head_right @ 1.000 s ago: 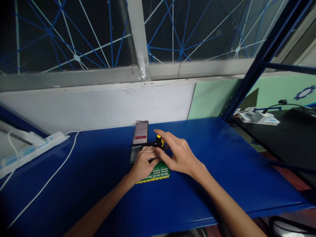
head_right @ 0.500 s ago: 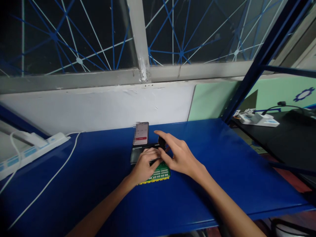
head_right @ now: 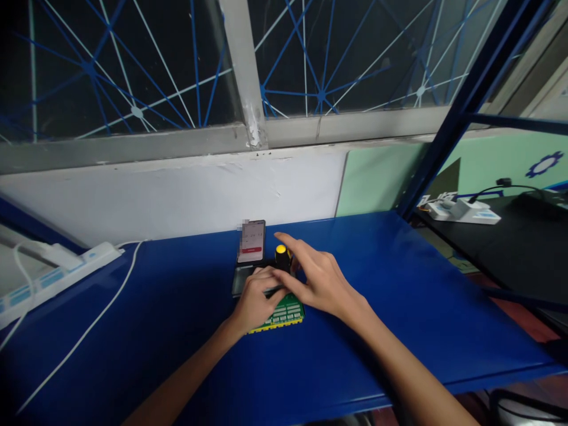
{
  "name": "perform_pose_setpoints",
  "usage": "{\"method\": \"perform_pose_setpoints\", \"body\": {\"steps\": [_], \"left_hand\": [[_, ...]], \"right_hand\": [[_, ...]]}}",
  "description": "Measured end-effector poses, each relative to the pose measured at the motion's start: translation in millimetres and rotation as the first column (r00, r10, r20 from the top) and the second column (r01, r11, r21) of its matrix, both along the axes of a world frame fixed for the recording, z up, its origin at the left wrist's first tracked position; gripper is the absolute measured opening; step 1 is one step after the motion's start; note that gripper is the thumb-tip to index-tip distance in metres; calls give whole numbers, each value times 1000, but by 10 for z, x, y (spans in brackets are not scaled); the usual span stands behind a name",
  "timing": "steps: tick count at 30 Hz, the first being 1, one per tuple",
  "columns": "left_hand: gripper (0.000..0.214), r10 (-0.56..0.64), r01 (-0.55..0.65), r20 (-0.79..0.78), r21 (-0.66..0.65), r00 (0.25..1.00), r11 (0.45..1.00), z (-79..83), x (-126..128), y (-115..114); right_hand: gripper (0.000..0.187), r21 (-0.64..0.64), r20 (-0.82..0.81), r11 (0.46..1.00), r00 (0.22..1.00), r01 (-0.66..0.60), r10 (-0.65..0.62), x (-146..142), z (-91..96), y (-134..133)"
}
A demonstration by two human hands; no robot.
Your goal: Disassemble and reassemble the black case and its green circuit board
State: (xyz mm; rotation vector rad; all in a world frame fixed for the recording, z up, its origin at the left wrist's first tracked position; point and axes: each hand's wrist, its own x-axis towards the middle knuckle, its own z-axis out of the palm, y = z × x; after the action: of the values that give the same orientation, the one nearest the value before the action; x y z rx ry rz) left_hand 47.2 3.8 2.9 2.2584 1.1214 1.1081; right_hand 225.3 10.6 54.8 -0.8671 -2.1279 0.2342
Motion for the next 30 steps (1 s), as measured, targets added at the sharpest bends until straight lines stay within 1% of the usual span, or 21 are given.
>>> {"method": "perform_pose_setpoints", "body": {"steps": [4, 9, 15, 24, 30], "left_hand": [[11, -2, 2, -12, -7, 1000, 1000, -14, 0, -6], [13, -32, 31, -15, -39, 999, 999, -16, -11, -6], [14, -78, 78, -6, -59, 997, 995, 27, -21, 6], [7, -22, 22, 31, 4, 999, 1000, 10, 0, 11], [9, -23, 22, 31, 23, 999, 999, 13, 0, 6]], "right_hand": [[53, 12, 2, 1000, 1000, -19, 19, 5, 5, -7], [54, -42, 2, 997, 998, -70, 71, 29, 31, -27], [51, -38, 2, 998, 999, -53, 54, 47, 33, -10], [50, 9, -11, 1000, 1000, -26, 27, 28, 23, 4], [50, 9, -6, 1000, 1000, -26, 26, 29, 32, -11]]}}
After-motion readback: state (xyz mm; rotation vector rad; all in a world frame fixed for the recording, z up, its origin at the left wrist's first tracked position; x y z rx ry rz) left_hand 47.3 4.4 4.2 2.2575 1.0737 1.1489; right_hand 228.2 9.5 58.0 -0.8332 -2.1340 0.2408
